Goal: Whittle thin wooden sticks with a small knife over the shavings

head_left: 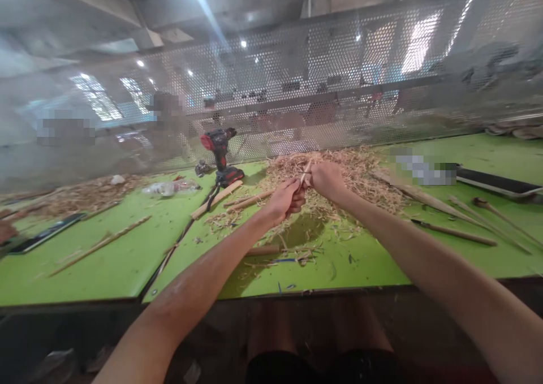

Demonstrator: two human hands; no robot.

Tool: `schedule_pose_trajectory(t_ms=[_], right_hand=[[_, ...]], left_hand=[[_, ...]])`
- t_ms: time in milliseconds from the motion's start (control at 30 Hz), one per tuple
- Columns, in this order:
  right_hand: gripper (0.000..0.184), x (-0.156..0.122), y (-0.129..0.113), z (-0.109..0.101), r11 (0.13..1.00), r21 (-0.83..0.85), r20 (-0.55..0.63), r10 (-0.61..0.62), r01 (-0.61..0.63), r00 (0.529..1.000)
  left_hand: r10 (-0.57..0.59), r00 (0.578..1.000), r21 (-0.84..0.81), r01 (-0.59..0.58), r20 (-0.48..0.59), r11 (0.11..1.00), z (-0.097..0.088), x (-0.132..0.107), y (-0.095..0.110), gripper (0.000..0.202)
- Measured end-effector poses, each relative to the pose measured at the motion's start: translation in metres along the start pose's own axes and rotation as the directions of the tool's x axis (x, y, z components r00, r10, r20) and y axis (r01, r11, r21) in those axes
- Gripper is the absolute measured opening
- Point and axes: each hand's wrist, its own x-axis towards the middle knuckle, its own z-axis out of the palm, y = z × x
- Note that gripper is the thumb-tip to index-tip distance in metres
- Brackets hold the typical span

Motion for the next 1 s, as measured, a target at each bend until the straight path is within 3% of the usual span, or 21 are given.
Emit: schedule_pose_trajectory(t_ms=[133, 600, 833, 900, 1000], right_hand=[[0.038, -0.002, -0.001, -0.002, 0.998, -0.011, -0.026, 0.062, -0.062, 0.998], [0.046, 0.001, 0.002, 0.000, 0.996, 0.005, 0.011, 0.094, -0.094, 0.996], [0.046, 0.009, 0.009, 0.016, 0.994, 0.018, -0.003, 0.112, -0.112, 0.994], [0.040, 0.014, 0.018, 0.021, 0.986, 0.040, 0.018, 0.162, -0.163, 0.987], [0.033, 0.018, 0.046, 0.026, 0.939, 0.059, 0.086, 0.334, -0.340, 0.939]], left_hand=[[0.010, 1.000, 0.020, -0.010, 0.009, 1.000, 0.002, -0.004, 0.001, 0.032], [0.014, 0.999, 0.136, -0.007, -0.052, 0.991, 0.011, -0.010, 0.002, 0.028], [-0.038, 0.997, 0.158, 0.048, -0.065, 0.986, 0.012, -0.008, 0.002, 0.029], [-0.039, 0.998, 0.179, 0.047, -0.048, 0.983, 0.011, -0.010, 0.003, 0.029], [-0.029, 0.995, 0.207, 0.008, 0.098, 0.978, 0.011, -0.014, 0.004, 0.025]])
